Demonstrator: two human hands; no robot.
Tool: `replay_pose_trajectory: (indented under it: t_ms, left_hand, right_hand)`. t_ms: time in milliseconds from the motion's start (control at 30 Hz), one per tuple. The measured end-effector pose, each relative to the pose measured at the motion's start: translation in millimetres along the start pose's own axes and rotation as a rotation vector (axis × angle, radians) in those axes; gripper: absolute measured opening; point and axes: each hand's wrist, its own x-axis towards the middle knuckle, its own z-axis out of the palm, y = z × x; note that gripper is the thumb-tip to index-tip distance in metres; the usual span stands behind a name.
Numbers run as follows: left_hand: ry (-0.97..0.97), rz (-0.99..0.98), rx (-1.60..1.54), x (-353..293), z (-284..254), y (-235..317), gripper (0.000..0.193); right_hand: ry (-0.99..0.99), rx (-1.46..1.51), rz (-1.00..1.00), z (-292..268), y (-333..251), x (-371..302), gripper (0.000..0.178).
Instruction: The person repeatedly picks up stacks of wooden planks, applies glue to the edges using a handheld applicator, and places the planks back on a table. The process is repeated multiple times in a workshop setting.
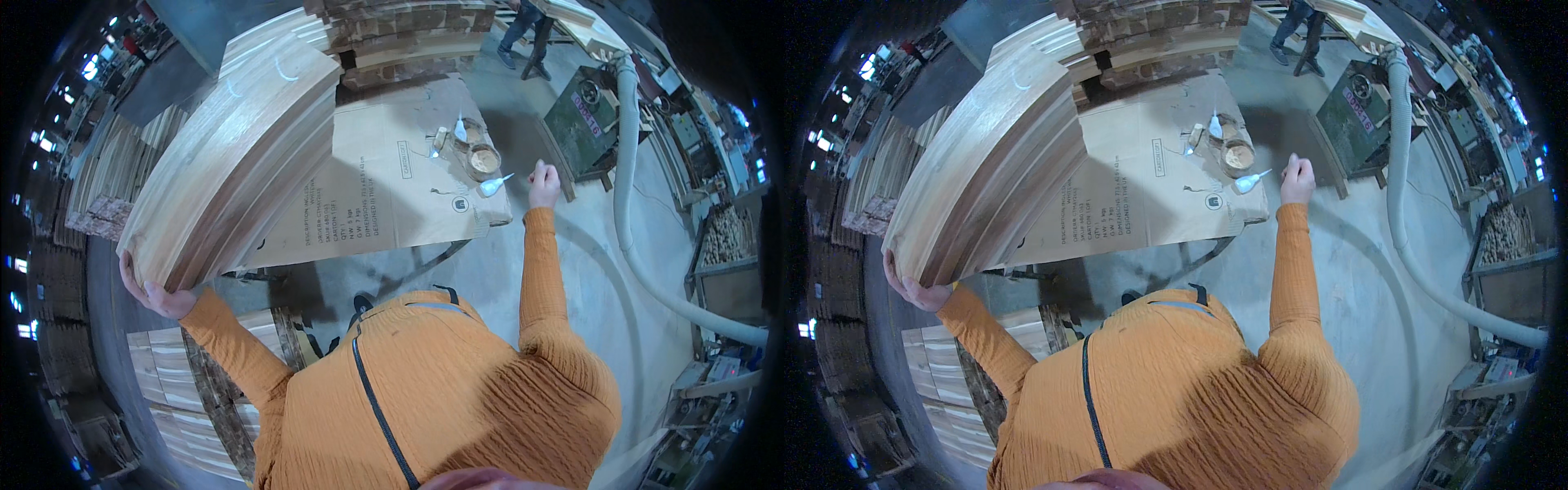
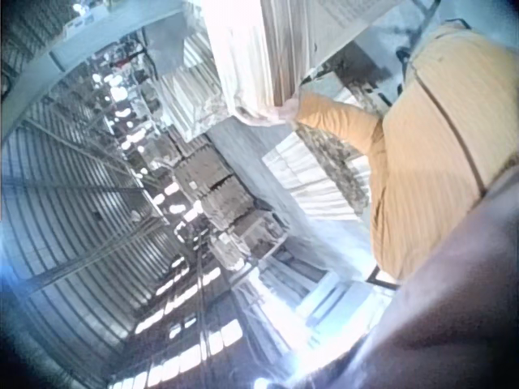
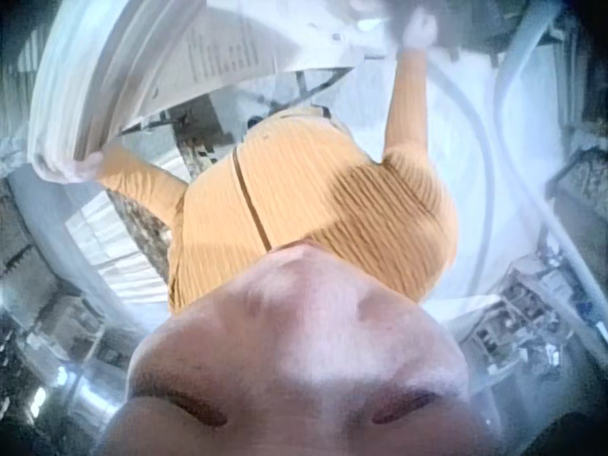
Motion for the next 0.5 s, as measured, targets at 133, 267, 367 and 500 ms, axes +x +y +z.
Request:
replay_pose_trajectory:
  t_ms: [133, 267, 367, 500]
  left_hand:
    - [0.019, 0.009, 0.056, -1, -2, 0, 0.059]
    - [0.015, -0.008, 0.047, -3, -1, 3, 0.06]
    - [-0.001, 0.005, 0.047, -5, -9, -9, 0.062]
    - [0.01, -0.053, -0.01, -4, -4, -9, 0.061]
  right_hand:
    - [-0.127, -0.024, 0.215, 3, 49, -20, 0.039]
    - [-0.299, -0.317, 0.3, 22, 52, -35, 0.053]
    - [-0.313, -0.564, 0.23, 37, 30, -44, 0.06]
    - [-0.237, -0.656, 0.199, 41, 12, -52, 0.058]
